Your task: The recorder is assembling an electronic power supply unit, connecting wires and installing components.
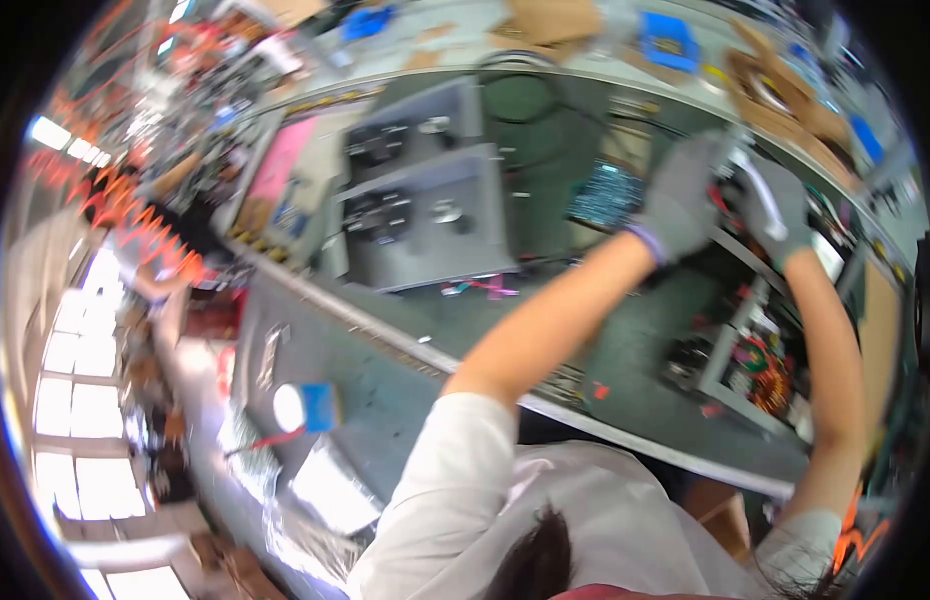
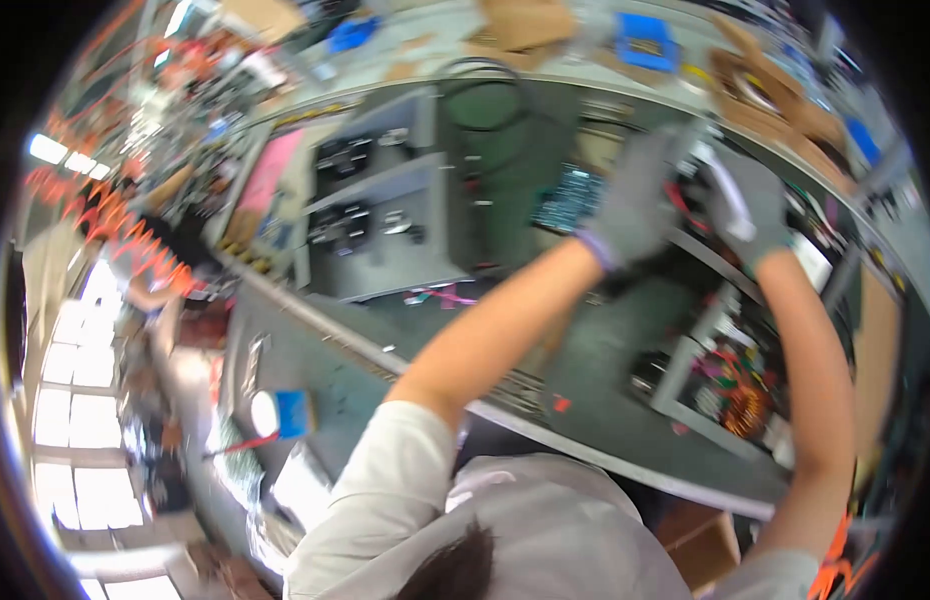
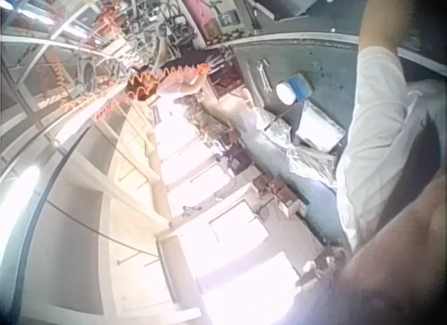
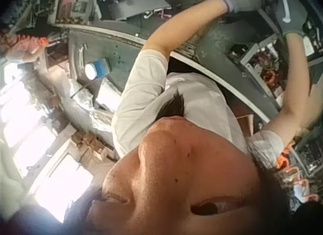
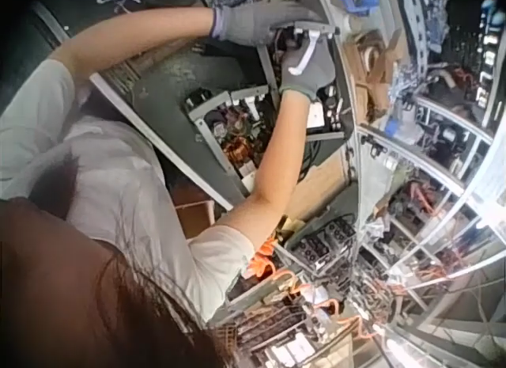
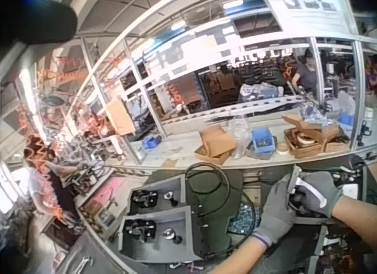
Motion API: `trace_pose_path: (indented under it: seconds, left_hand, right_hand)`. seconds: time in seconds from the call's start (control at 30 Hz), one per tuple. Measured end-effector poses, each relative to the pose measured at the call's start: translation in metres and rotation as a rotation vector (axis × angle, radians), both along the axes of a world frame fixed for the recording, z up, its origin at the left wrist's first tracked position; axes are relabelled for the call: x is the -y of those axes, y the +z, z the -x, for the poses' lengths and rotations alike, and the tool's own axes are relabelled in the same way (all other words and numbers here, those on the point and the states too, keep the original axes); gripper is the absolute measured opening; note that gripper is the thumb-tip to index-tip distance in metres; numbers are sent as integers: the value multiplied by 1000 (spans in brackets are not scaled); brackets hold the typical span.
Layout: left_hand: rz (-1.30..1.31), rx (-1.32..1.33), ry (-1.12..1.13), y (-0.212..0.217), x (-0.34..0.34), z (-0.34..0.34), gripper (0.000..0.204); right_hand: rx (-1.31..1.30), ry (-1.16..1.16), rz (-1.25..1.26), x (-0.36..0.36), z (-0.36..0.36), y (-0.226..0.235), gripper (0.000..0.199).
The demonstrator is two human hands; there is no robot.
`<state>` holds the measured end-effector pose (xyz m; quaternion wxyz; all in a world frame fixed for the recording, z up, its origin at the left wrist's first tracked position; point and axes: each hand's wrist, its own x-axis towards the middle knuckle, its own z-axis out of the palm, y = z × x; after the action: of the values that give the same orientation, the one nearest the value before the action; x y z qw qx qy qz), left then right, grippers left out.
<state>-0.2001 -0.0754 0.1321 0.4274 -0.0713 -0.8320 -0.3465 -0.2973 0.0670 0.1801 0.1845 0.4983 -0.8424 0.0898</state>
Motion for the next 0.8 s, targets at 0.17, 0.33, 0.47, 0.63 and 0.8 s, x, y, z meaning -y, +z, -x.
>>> trace_pose_path:
  seconds: [0.17,0.33,0.47,0.63,0.8]
  left_hand:
    - [-209,259,-23,16,-3,-16,67]
    - [-208,314,-24,19,2,-15,70]
    - [-238,300,-30,12,4,-10,70]
    - [-248,291,-20,12,3,-5,71]
    - [-386,355,-63,19,6,-18,79]
  right_hand:
    - [-41,-58,-65,6,3,-6,20]
    - [-18,-86,-77,15,0,-2,21]
    - [32,-42,-69,8,-2,7,19]
    - [574,116,196,-16,-21,28,24]
    - [642,102,52,-11,-61,62,29]
